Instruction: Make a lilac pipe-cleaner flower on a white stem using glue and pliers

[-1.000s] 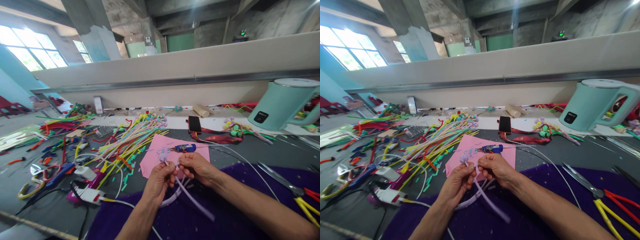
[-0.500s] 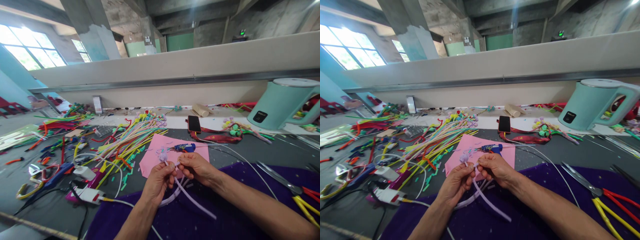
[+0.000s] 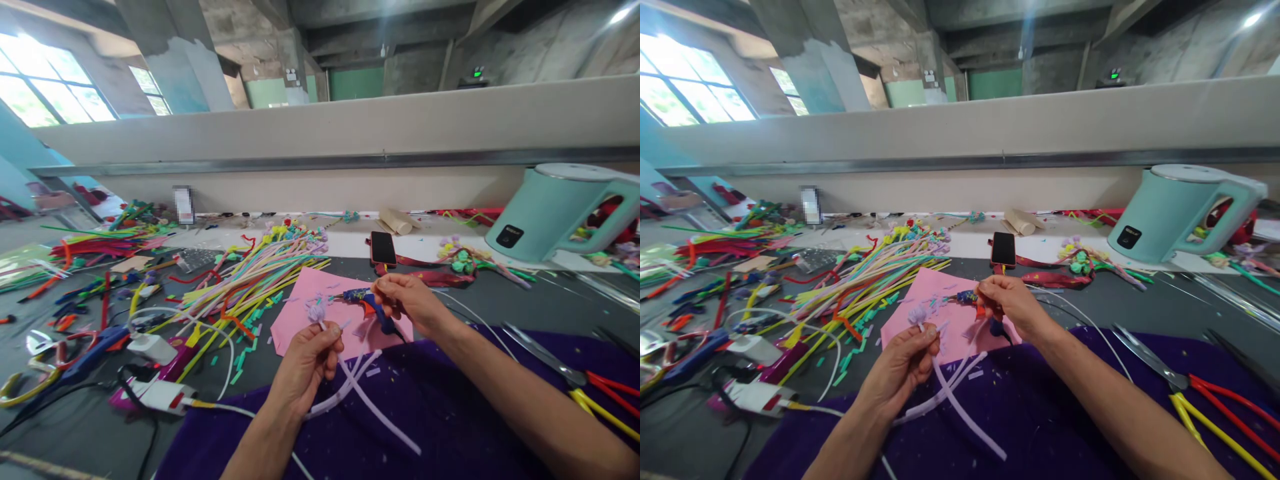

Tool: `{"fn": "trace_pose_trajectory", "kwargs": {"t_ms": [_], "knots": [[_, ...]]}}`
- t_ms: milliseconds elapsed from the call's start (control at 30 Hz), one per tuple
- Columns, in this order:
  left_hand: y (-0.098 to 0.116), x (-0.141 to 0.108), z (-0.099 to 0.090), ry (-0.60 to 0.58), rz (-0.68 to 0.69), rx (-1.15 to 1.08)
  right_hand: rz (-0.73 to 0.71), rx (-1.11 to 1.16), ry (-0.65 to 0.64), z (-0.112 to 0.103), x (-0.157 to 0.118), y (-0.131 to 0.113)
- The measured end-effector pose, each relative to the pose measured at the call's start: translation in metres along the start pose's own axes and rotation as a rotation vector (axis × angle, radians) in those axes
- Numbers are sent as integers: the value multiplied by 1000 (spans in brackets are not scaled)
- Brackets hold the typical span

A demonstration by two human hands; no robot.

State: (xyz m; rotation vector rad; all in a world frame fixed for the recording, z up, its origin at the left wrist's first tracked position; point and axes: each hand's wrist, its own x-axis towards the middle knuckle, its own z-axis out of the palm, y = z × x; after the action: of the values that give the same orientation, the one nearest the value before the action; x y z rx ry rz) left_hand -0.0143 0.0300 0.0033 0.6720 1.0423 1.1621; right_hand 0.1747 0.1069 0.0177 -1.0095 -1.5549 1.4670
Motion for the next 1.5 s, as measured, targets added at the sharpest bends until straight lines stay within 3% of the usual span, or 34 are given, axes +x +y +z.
{"fn": "trace_pose_trajectory", "kwargs": {"t_ms": [200,333,533,733,1100,1500], "knots": [[0,-2,1,22,5,-24,-1,-531,50,-13,4,4],[-2,-2,1,-23,12,17,73,-879,108,-21,10,15],[-5,-2,1,-103,-12,65,188,-1060,77,-12,16,36],[-6,-3,2,-118,2,79,231,-897,72,-13,19,41],[-3,-3,2,-74,44,73,362,-231,6,-5,19,47],[-4,-4,1,-108,39,77,502,35,-107,-19,26,55]]}}
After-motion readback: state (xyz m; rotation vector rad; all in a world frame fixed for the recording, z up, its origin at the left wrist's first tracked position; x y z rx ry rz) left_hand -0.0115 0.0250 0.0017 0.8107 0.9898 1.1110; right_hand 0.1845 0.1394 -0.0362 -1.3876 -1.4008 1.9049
